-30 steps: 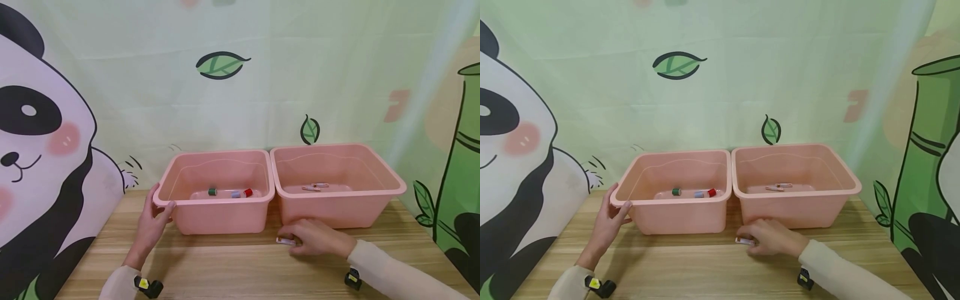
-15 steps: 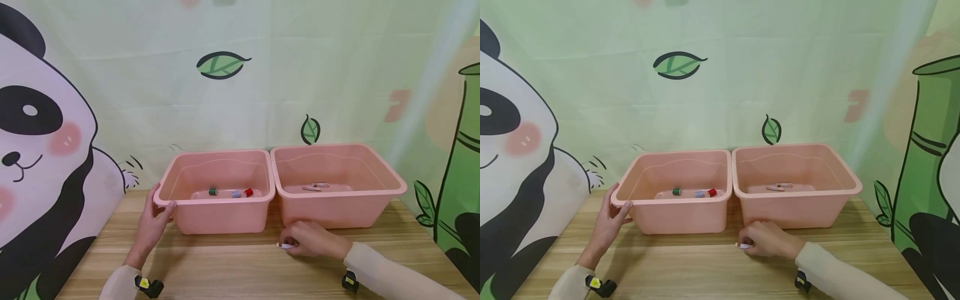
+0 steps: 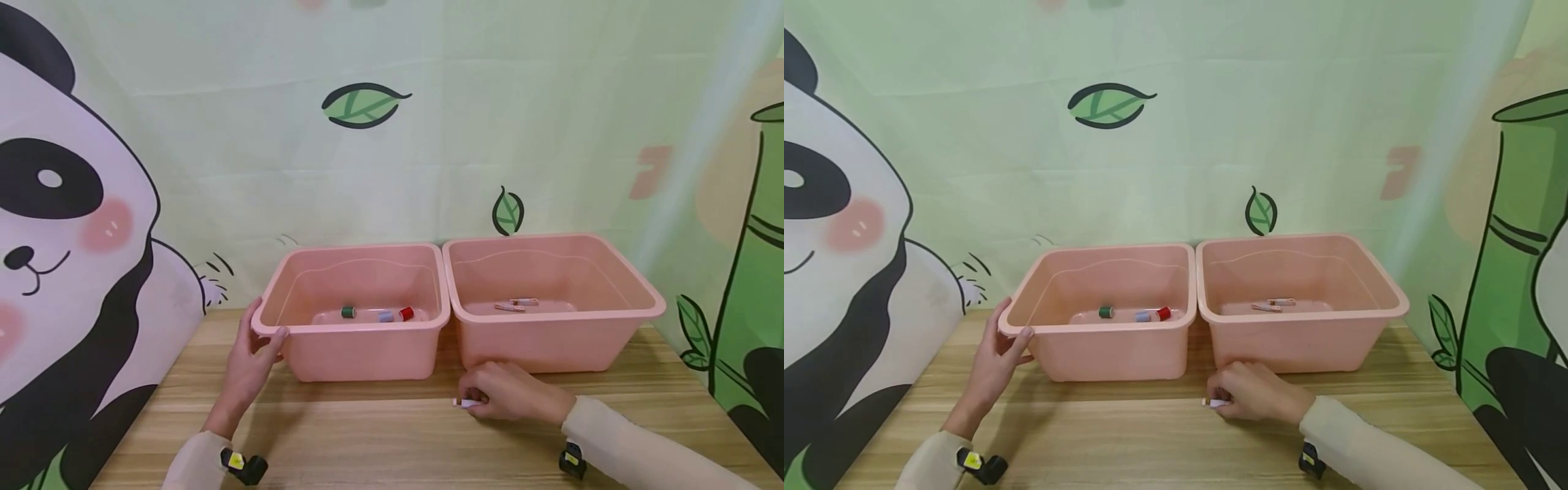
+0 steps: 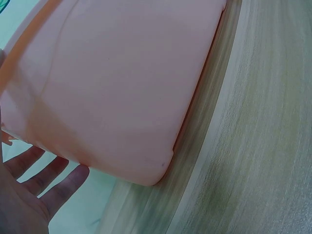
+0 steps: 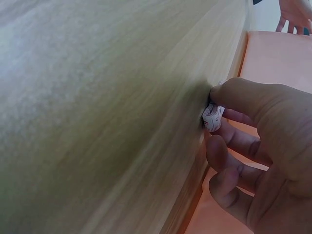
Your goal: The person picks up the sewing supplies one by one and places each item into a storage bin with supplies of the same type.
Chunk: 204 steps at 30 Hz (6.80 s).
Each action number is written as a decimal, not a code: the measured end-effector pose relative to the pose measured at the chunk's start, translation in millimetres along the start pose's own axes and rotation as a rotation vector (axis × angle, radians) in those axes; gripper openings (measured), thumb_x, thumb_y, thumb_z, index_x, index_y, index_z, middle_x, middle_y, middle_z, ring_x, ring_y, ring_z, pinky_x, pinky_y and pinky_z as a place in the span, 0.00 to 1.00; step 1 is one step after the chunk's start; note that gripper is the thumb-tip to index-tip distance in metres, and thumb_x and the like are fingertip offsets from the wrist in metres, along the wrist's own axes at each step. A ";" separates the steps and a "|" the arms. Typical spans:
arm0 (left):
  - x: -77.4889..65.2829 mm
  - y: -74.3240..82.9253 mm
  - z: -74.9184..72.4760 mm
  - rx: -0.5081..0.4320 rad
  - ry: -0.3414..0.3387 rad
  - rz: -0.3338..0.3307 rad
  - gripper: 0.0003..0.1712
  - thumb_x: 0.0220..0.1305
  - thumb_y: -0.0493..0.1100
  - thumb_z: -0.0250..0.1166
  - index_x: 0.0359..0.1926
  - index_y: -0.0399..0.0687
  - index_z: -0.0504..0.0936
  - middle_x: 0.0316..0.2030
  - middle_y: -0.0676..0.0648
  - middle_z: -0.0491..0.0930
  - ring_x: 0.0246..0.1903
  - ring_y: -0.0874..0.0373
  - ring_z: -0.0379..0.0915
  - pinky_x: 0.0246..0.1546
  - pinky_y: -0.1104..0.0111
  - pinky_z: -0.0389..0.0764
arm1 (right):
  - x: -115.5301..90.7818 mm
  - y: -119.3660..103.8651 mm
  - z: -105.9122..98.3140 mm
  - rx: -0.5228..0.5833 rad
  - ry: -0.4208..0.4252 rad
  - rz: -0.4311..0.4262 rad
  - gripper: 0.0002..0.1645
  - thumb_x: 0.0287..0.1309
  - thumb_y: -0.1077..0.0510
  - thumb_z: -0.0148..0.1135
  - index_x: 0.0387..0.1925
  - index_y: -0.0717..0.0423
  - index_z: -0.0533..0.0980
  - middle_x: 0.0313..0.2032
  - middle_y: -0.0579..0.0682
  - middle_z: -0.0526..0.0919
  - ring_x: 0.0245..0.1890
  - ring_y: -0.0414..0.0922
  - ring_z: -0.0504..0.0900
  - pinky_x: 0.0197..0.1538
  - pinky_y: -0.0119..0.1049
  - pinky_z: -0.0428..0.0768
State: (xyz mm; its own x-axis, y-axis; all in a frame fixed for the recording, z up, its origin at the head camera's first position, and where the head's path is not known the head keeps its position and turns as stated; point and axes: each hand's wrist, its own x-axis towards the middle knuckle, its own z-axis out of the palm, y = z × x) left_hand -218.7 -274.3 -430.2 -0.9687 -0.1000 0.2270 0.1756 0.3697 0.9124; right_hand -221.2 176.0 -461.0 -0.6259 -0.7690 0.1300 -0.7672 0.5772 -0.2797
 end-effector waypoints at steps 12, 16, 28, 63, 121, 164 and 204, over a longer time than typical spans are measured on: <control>0.5 0.4 -0.3 -0.003 -0.003 0.008 0.48 0.72 0.61 0.63 0.81 0.76 0.44 0.76 0.46 0.59 0.61 0.44 0.70 0.50 0.54 0.86 | 0.6 1.3 1.0 -0.003 0.008 0.003 0.09 0.54 0.55 0.75 0.29 0.36 0.82 0.23 0.32 0.75 0.24 0.29 0.70 0.26 0.26 0.68; 0.4 0.0 -0.8 -0.005 -0.004 0.006 0.48 0.72 0.60 0.63 0.81 0.76 0.43 0.77 0.46 0.59 0.61 0.44 0.70 0.50 0.54 0.86 | 0.8 1.9 1.9 -0.001 0.003 0.005 0.09 0.54 0.55 0.75 0.29 0.36 0.81 0.23 0.33 0.75 0.24 0.30 0.71 0.26 0.26 0.68; -0.1 0.4 -0.6 0.004 -0.001 0.007 0.48 0.72 0.61 0.63 0.81 0.76 0.44 0.77 0.46 0.59 0.61 0.43 0.70 0.51 0.53 0.86 | -0.5 -1.0 1.0 -0.004 0.017 -0.012 0.11 0.54 0.55 0.75 0.27 0.35 0.80 0.23 0.34 0.75 0.25 0.30 0.71 0.25 0.26 0.67; 1.3 0.6 1.7 -0.028 -0.009 -0.013 0.49 0.72 0.60 0.63 0.81 0.75 0.42 0.78 0.46 0.56 0.63 0.44 0.68 0.53 0.51 0.85 | -3.9 -34.6 -72.6 0.088 0.073 -0.077 0.08 0.60 0.58 0.71 0.39 0.41 0.85 0.30 0.32 0.77 0.26 0.32 0.75 0.28 0.24 0.76; 4.1 -4.5 1.3 -0.014 -0.009 -0.028 0.49 0.72 0.62 0.62 0.81 0.78 0.41 0.78 0.47 0.56 0.64 0.43 0.68 0.54 0.50 0.83 | 18.6 -27.6 -178.1 -0.055 0.132 -0.073 0.06 0.63 0.55 0.70 0.36 0.37 0.84 0.25 0.33 0.75 0.25 0.35 0.72 0.28 0.29 0.74; 4.6 -3.3 3.0 -0.034 0.001 -0.009 0.47 0.72 0.61 0.63 0.81 0.74 0.44 0.76 0.45 0.60 0.61 0.43 0.70 0.50 0.53 0.86 | 47.7 67.4 -226.6 0.096 0.027 0.284 0.10 0.64 0.59 0.70 0.46 0.53 0.86 0.38 0.50 0.83 0.40 0.51 0.79 0.39 0.39 0.82; 0.3 0.9 6.0 -0.037 0.007 -0.021 0.48 0.71 0.62 0.64 0.81 0.77 0.44 0.77 0.48 0.58 0.62 0.43 0.69 0.54 0.47 0.83 | 43.6 118.3 -226.6 0.094 0.001 0.465 0.10 0.66 0.59 0.68 0.47 0.54 0.84 0.42 0.56 0.83 0.43 0.55 0.77 0.37 0.40 0.80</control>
State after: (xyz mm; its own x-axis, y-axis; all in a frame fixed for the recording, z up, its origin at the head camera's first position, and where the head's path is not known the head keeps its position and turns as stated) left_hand -219.9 -268.5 -431.4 -0.9711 -0.1135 0.2102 0.1621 0.3331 0.9289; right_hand -371.1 273.0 -272.8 -0.9001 -0.4349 -0.0282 -0.3899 0.8326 -0.3934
